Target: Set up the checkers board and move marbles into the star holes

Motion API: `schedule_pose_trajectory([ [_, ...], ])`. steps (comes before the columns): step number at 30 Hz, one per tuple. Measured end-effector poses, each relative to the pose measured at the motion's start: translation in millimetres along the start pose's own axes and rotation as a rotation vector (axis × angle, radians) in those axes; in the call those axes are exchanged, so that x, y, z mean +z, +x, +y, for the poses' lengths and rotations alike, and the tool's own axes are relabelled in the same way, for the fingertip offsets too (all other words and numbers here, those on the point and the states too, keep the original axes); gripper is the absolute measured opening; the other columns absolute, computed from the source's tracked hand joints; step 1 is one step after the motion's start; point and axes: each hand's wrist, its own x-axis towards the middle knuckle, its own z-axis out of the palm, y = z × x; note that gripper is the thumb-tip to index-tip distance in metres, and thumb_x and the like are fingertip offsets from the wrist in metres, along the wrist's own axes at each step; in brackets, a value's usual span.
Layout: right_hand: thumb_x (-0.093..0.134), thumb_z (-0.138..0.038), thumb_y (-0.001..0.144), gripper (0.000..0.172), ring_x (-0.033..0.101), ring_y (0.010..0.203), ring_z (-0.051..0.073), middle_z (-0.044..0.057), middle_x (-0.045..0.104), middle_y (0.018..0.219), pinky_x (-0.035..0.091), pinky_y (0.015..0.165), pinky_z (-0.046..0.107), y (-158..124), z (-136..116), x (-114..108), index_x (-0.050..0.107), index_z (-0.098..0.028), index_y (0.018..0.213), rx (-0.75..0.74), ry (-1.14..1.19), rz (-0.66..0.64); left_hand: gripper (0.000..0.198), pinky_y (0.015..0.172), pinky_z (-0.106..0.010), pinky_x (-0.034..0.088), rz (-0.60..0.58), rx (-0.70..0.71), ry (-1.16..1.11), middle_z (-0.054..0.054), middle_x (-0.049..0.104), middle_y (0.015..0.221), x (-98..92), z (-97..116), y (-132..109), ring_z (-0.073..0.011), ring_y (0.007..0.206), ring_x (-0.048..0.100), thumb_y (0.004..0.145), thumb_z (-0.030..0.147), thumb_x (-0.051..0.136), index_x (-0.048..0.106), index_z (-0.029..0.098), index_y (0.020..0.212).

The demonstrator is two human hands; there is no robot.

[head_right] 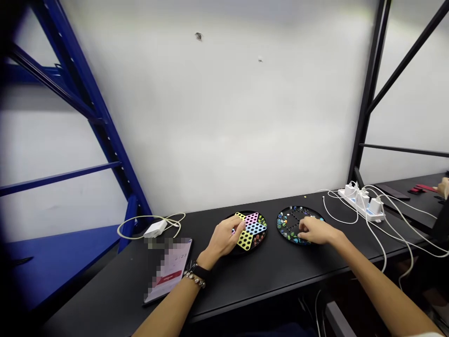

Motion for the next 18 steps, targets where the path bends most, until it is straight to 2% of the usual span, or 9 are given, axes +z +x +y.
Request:
schedule_pose_trajectory([
  [3,0.057,-0.037,0.085,0.027,0.06,0.087,0.022,0.008,0.066,0.096,0.045,0.078,0.031,-13,5,4,0.066,-0.018,0.102,-0.051,0.048,-0.064,0.046,0.067,-0.028,0.038,-0.009,0.002,0.009,-0.002,0.061,0.075,0.2,0,0,-0.0165,0.071,0.055,0.1,0.042,0.03,0.056,0.021,0.069],
  [7,0.056,-0.034,0.086,0.029,0.06,0.084,0.021,0.009,0.065,0.097,0.045,0.075,0.029,-16,0,11,0.065,-0.016,0.106,-0.034,0.067,-0.066,0.045,0.066,-0.027,0.037,-0.001,0.009,0.014,-0.002,0.061,0.074,1.2,-1,-1,-0.0161,0.069,0.054,0.1,0.041,0.03,0.053,0.021,0.067],
  [12,0.054,-0.031,0.086,0.023,0.059,0.072,0.017,0.004,0.067,0.083,0.042,0.065,0.026,-11,4,15,0.064,-0.018,0.102,-0.034,0.111,-0.109,0.043,0.064,-0.027,0.036,0.0,0.005,0.006,-0.001,0.06,0.072,1.5,-1,-1,-0.0157,0.067,0.053,0.099,0.04,0.033,0.053,0.021,0.066],
  [18,0.059,-0.03,0.081,0.014,0.059,0.08,0.019,0.004,0.068,0.087,0.039,0.068,0.027,-11,3,15,0.067,-0.022,0.09,-0.017,-0.031,-0.039,0.043,0.065,-0.027,0.037,-0.009,0.011,-0.012,-0.001,0.06,0.072,-0.1,1,0,-0.0158,0.069,0.053,0.099,0.039,0.033,0.055,0.021,0.066],
])
